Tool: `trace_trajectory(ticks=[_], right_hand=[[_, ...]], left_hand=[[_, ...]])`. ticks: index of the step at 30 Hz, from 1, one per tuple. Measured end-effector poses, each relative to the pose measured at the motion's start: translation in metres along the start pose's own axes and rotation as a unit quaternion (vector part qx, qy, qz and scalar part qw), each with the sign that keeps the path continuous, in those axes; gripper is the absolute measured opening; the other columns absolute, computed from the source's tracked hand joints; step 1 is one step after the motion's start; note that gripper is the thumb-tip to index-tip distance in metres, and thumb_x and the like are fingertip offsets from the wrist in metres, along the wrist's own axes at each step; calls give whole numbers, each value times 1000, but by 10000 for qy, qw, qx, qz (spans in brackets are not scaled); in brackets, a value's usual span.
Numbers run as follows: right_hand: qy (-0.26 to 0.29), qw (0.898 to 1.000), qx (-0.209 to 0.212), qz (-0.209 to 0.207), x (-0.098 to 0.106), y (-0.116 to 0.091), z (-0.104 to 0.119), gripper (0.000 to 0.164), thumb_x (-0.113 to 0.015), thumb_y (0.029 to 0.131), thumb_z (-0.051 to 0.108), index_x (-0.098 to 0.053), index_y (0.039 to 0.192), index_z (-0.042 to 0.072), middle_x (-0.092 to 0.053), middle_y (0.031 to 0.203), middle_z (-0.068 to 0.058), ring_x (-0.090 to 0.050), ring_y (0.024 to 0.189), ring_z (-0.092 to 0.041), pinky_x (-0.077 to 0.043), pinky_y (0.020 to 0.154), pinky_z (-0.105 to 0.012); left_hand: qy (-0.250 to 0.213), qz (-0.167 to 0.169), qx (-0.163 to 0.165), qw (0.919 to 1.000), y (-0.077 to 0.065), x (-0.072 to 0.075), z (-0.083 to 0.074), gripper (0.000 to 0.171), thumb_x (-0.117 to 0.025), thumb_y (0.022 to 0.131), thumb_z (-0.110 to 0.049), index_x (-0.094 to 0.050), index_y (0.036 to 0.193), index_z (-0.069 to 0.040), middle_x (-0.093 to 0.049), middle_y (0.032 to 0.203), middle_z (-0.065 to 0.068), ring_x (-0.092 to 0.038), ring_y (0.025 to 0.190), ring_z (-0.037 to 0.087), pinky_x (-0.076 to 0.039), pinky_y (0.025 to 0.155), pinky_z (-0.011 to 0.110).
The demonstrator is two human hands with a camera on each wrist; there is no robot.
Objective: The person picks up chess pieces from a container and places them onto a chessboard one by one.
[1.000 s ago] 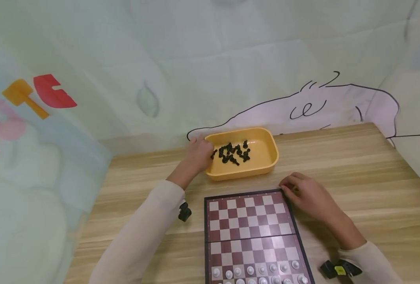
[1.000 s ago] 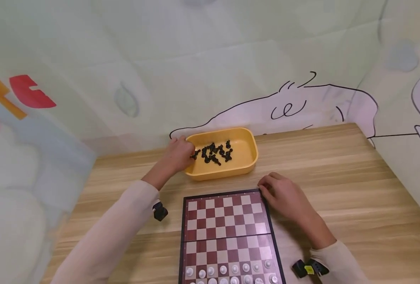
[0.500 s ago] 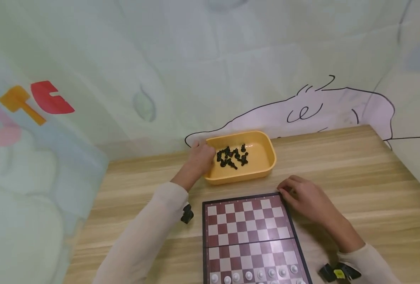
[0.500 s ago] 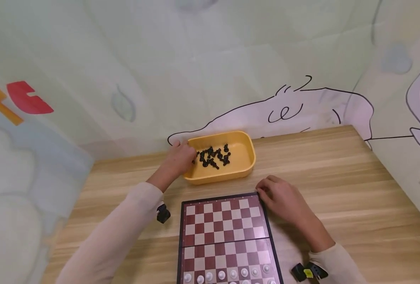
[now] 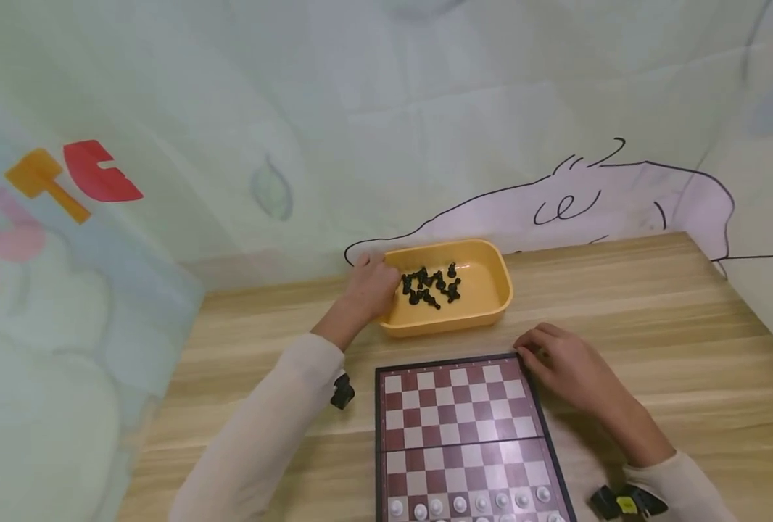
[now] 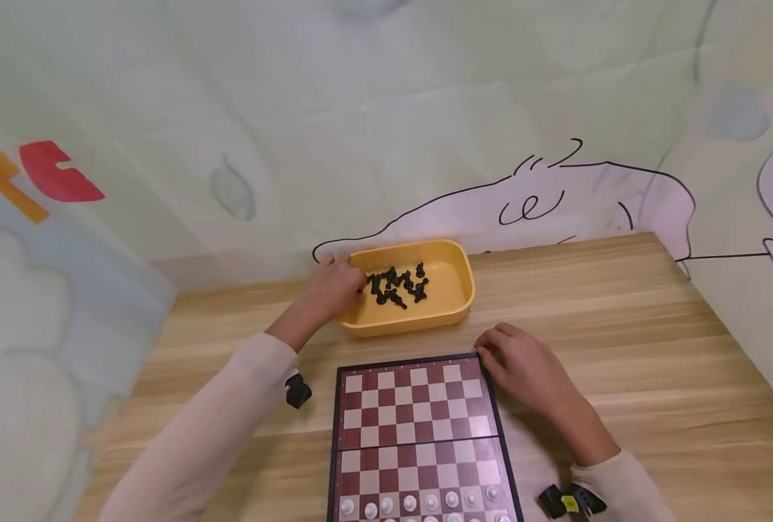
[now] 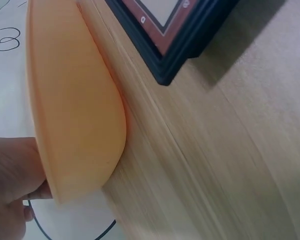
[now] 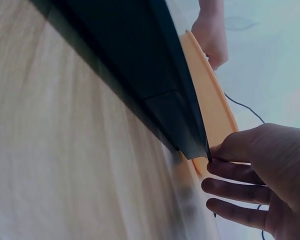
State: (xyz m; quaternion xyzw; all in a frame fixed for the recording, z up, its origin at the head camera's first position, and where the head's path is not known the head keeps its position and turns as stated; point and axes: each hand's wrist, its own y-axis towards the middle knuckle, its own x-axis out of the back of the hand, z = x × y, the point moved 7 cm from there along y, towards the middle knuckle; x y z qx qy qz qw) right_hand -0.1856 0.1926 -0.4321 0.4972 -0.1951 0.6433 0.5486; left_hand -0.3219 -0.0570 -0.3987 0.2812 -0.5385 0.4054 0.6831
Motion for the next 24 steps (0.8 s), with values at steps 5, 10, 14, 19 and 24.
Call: trace_trajectory(ticks=[5,10,14,19,24], right_hand=[[-3,10000,70,-23,0,-1,0,9,-65,88,22,-68,95,18,-62,93,6,-56,77,-7,-50,66,-31],[-9,9998,182,-97,-1,0,3,9,-65,88,23,-68,95,18,-62,92,6,-56,76,-6,-49,65,-30],[-38,9997,216,-85,-3,-1,5,10,-65,88,23,-68,95,17,-62,92,6,-56,76,-6,-50,65,-30],[-31,9997,215,-82,-3,1,4,9,-64,88,22,-67,95,17,-61,92,6,-55,77,-7,-50,66,-32],[-15,9997,225,13,-1,1,2,10,-65,88,22,-67,96,17,-61,93,6,-56,79,-7,-50,67,-32]], left_hand=[[-365,-194,-157,9990,-5,6,0,14,-60,91,-25,-66,79,-20,-59,80,-5,-41,86,18,-28,76,35],[-771,-439,-203,9958,-11,9,2,15,-59,93,-23,-72,90,-18,-58,90,0,-46,88,20,-35,76,35],[-1227,-791,-404,9885,-17,12,4,15,-59,92,-15,-74,92,-12,-54,83,2,-46,79,18,-40,69,32],[-1715,-1272,-308,9765,-28,27,7,16,-61,90,-11,-71,102,-8,-54,85,4,-47,77,16,-43,65,28],[-2643,-1332,310,9547,-41,35,13,22,-65,89,-19,-65,108,-9,-63,93,1,-56,80,10,-47,68,23]])
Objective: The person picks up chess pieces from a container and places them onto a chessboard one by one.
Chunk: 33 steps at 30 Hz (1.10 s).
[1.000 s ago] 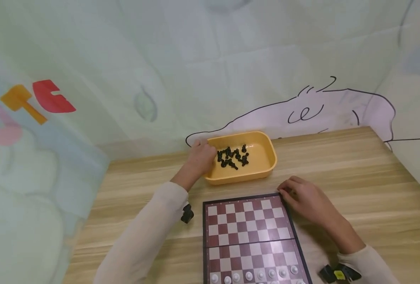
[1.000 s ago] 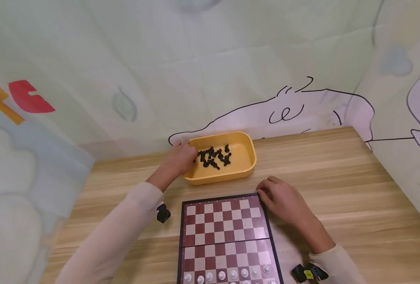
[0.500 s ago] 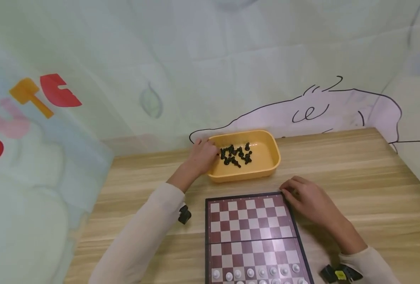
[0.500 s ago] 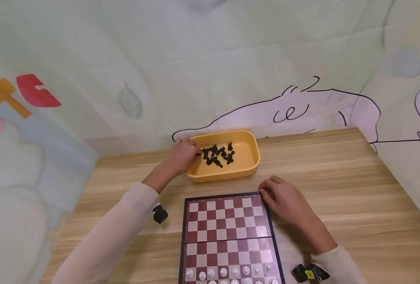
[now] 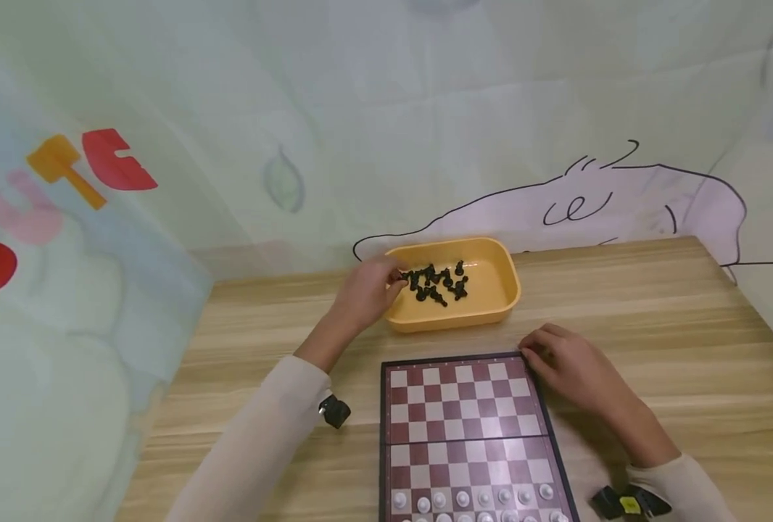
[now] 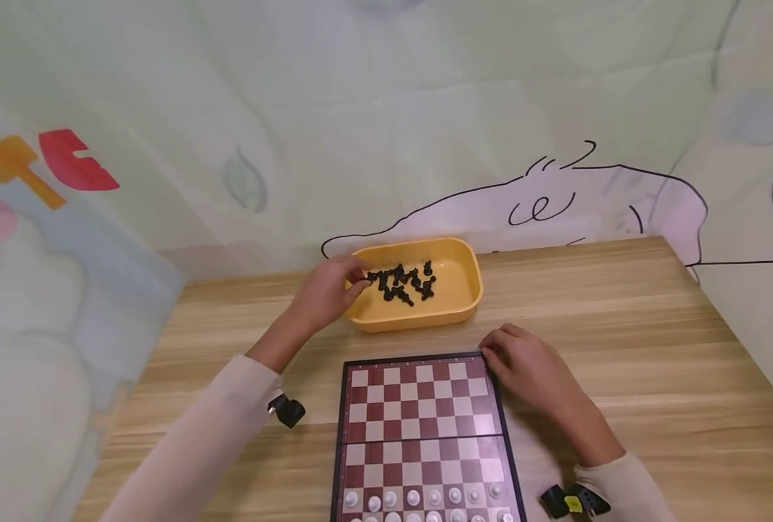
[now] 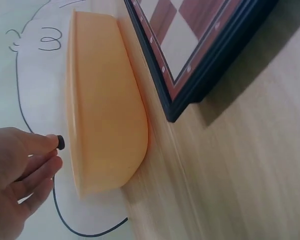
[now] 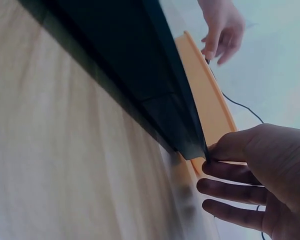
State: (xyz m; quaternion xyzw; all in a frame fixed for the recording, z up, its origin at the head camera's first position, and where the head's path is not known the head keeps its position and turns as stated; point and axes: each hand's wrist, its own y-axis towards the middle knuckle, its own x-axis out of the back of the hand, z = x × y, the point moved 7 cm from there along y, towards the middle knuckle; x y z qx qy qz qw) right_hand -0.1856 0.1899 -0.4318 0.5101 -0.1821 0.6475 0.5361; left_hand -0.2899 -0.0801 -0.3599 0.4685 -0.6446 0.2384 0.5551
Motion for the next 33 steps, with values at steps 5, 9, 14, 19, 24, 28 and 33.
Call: trace_trajectory(ticks=[5,9,14,19,24,28,33], right_hand=[[7,10000,-24,42,2,-1,-2,8,-66,87,21,-67,94,18,-61,91,7,-55,77,-7,-49,65,-30],[17,9999,27,108,1,0,-1,7,-66,87,22,-67,93,18,-60,87,8,-54,72,-5,-48,61,-27],[-3,9997,-166,190,1,2,-4,7,-67,87,21,-67,92,18,-60,85,7,-54,70,-6,-48,60,-27],[92,9985,-424,332,-1,0,-6,7,-66,88,24,-66,93,19,-62,83,9,-54,70,-6,-48,60,-28],[110,9969,-661,420,-3,-2,-8,8,-65,89,28,-64,92,21,-60,79,11,-54,69,-6,-47,59,-28],[135,9963,-722,440,-4,-2,-9,8,-65,89,28,-63,92,21,-60,78,11,-53,68,-6,-46,58,-29],[138,9963,-727,432,-4,-2,-8,7,-65,88,27,-63,92,21,-60,77,11,-53,67,-6,-46,58,-29]], left_hand=[[-437,-588,236,9970,-16,13,2,16,-70,85,-23,-62,94,-12,-65,86,-4,-58,77,7,-47,66,21],[-518,-902,110,9945,-26,18,2,13,-70,85,-25,-65,88,-13,-66,82,-5,-60,74,8,-47,63,23],[-518,-1271,-280,9901,-37,23,-5,11,-70,85,-24,-70,87,-14,-68,82,-6,-57,69,3,-46,60,20],[-534,-1446,-443,9871,-53,26,-15,12,-70,85,-23,-73,90,-13,-69,84,-6,-56,69,4,-45,61,21],[-785,-1619,-382,9829,-74,29,-22,13,-70,85,-23,-73,93,-13,-69,86,-6,-58,74,3,-48,63,23],[-909,-1650,-378,9814,-86,27,-24,14,-70,85,-23,-72,95,-13,-69,87,-6,-58,78,1,-50,63,24],[-1021,-1600,-320,9813,-98,21,-24,14,-70,85,-22,-72,96,-14,-68,89,-8,-57,81,-1,-49,65,24]])
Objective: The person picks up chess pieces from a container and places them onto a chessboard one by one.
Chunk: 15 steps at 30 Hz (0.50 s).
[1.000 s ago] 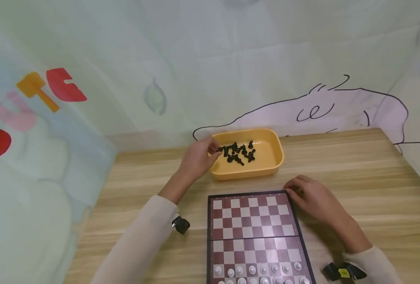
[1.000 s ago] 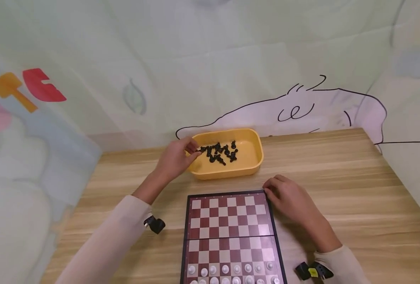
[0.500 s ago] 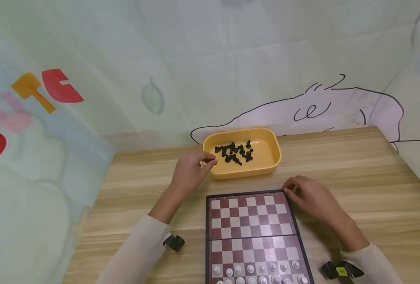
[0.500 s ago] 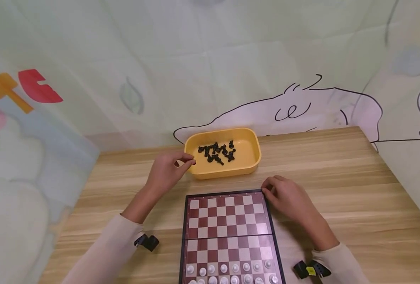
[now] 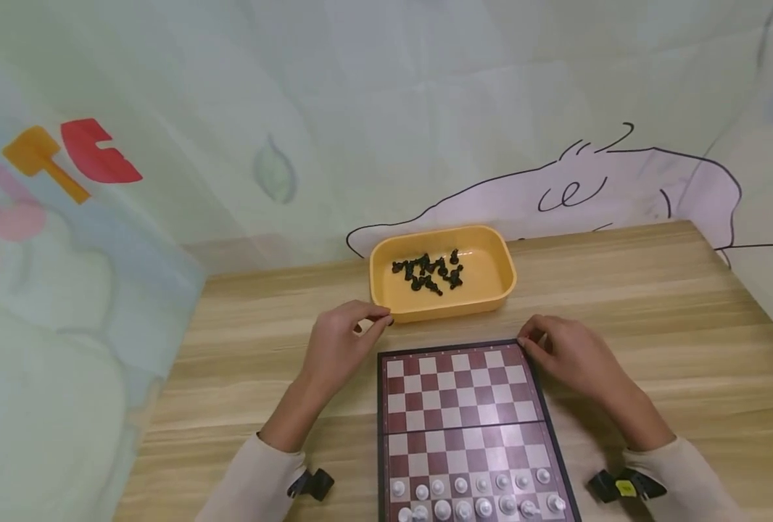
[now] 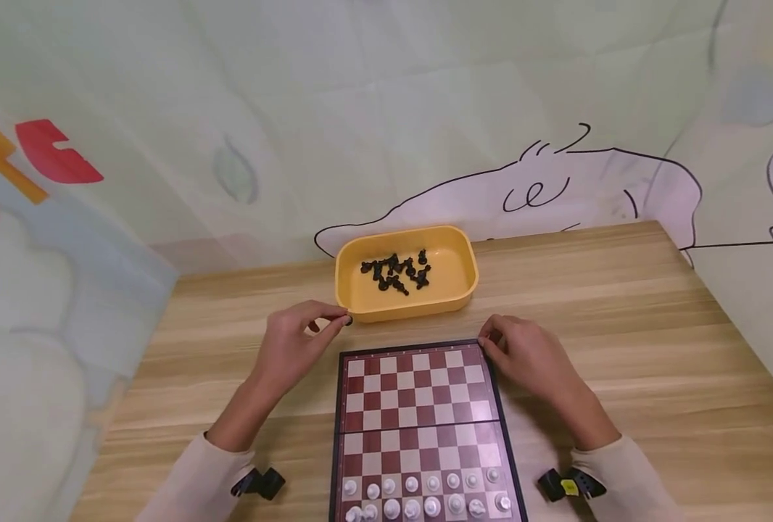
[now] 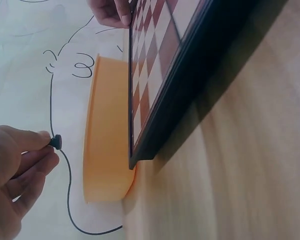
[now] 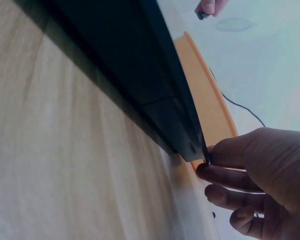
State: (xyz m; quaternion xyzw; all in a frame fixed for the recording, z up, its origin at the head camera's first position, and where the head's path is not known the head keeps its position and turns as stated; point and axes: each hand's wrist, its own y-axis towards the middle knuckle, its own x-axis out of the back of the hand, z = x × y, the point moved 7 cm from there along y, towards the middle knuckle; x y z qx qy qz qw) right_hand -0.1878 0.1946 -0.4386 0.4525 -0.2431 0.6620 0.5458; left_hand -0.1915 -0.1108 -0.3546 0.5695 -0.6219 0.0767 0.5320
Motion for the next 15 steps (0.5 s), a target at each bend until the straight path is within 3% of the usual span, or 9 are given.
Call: trace_trajectory(ticks=[8,15], right_hand=[[-67,10000,-10,-39,0,2,0,6,-65,88,26,-63,90,22,-60,76,11,-53,66,-6,-46,57,-29],[-83,9999,-13,-57,0,2,0,6,-66,87,26,-63,90,21,-60,75,11,-53,65,-6,-46,56,-28]], left_hand=[[-389,272,78,9988,-22,-5,2,12,-70,85,-23,-72,95,-16,-67,91,-12,-57,82,-3,-50,65,24],[-477,552,-48,9973,-43,-17,3,10,-71,84,-21,-72,93,-17,-68,91,-11,-56,79,-3,-49,63,21]])
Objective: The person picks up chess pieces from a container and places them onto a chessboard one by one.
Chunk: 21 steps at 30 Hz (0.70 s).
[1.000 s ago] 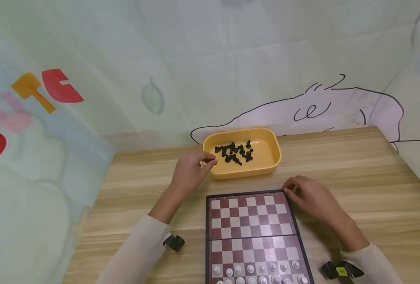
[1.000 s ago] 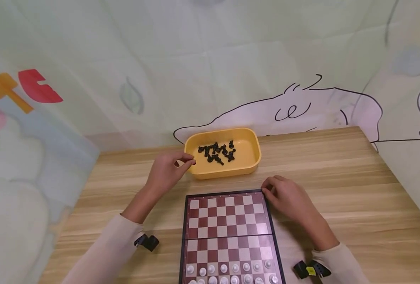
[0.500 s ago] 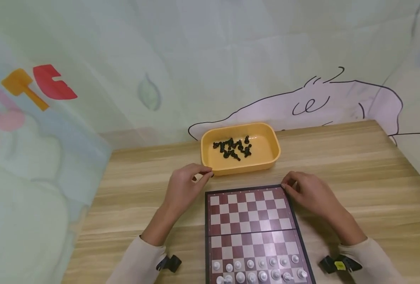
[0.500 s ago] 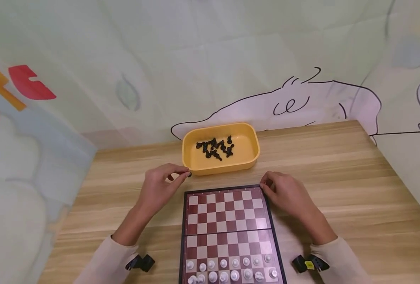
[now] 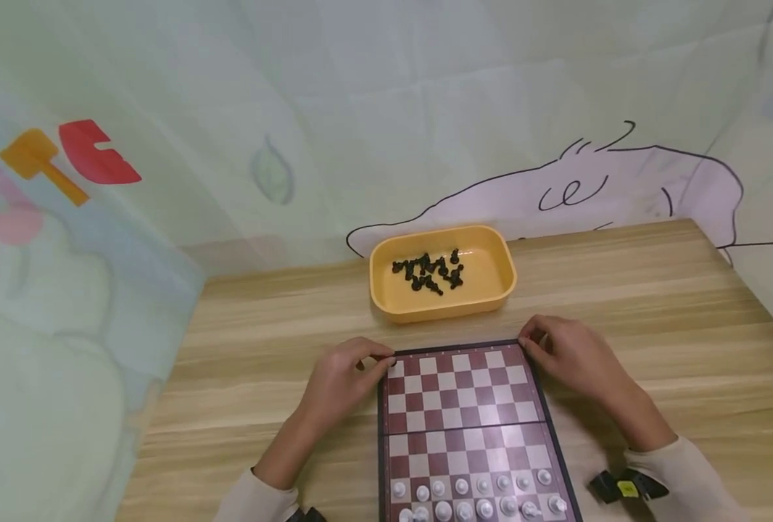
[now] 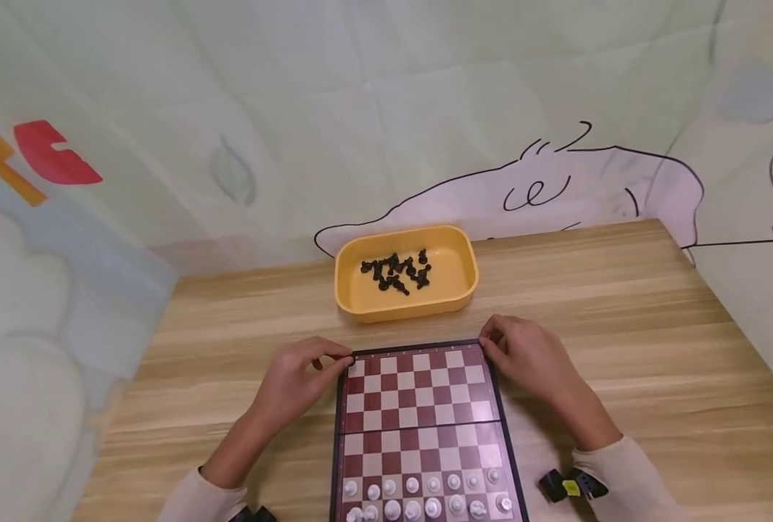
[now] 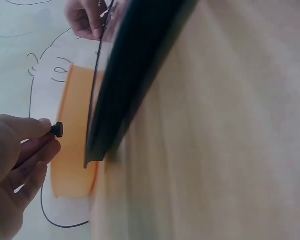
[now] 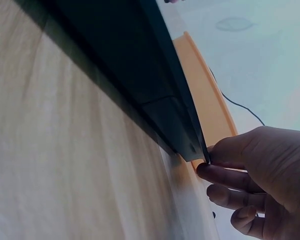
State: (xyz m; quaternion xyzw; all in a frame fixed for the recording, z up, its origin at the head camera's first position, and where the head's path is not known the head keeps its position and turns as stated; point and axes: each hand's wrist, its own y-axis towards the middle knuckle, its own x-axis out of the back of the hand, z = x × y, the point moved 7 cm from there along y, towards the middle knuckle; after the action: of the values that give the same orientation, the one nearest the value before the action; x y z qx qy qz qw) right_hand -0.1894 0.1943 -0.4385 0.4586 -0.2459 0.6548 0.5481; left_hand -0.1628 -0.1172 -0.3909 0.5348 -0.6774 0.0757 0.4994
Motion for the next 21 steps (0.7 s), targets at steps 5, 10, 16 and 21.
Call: trace_trajectory(ticks=[5,10,16,21], right_hand=[[3,10000,10,-22,1,0,1,7,-66,87,26,-63,90,20,-60,76,10,-53,66,-6,-46,56,-28],[-25,10000,-7,-19,1,0,1,8,-65,87,27,-63,90,20,-60,76,11,-53,65,-6,-46,56,-28],[-36,10000,-59,71,1,-1,1,8,-65,88,27,-63,91,20,-61,77,10,-53,66,-7,-46,56,-28],[-25,10000,-34,60,1,-2,1,8,-65,88,27,-63,91,20,-61,78,9,-53,66,-7,-46,56,-29]], left_hand=[[-142,148,-40,9998,-7,-5,-5,10,-72,82,-18,-72,91,-15,-68,90,-10,-54,74,-2,-49,60,22],[-103,167,-8,9998,-15,-8,-6,9,-74,80,-17,-72,89,-15,-67,87,-11,-54,74,-4,-49,60,21],[-129,235,-52,9996,-21,-13,-9,9,-74,80,-16,-72,88,-17,-66,86,-12,-54,73,-3,-48,60,20],[-133,305,-4,9994,-23,-16,-11,9,-74,80,-16,-71,88,-18,-66,86,-11,-55,73,-1,-49,60,21]])
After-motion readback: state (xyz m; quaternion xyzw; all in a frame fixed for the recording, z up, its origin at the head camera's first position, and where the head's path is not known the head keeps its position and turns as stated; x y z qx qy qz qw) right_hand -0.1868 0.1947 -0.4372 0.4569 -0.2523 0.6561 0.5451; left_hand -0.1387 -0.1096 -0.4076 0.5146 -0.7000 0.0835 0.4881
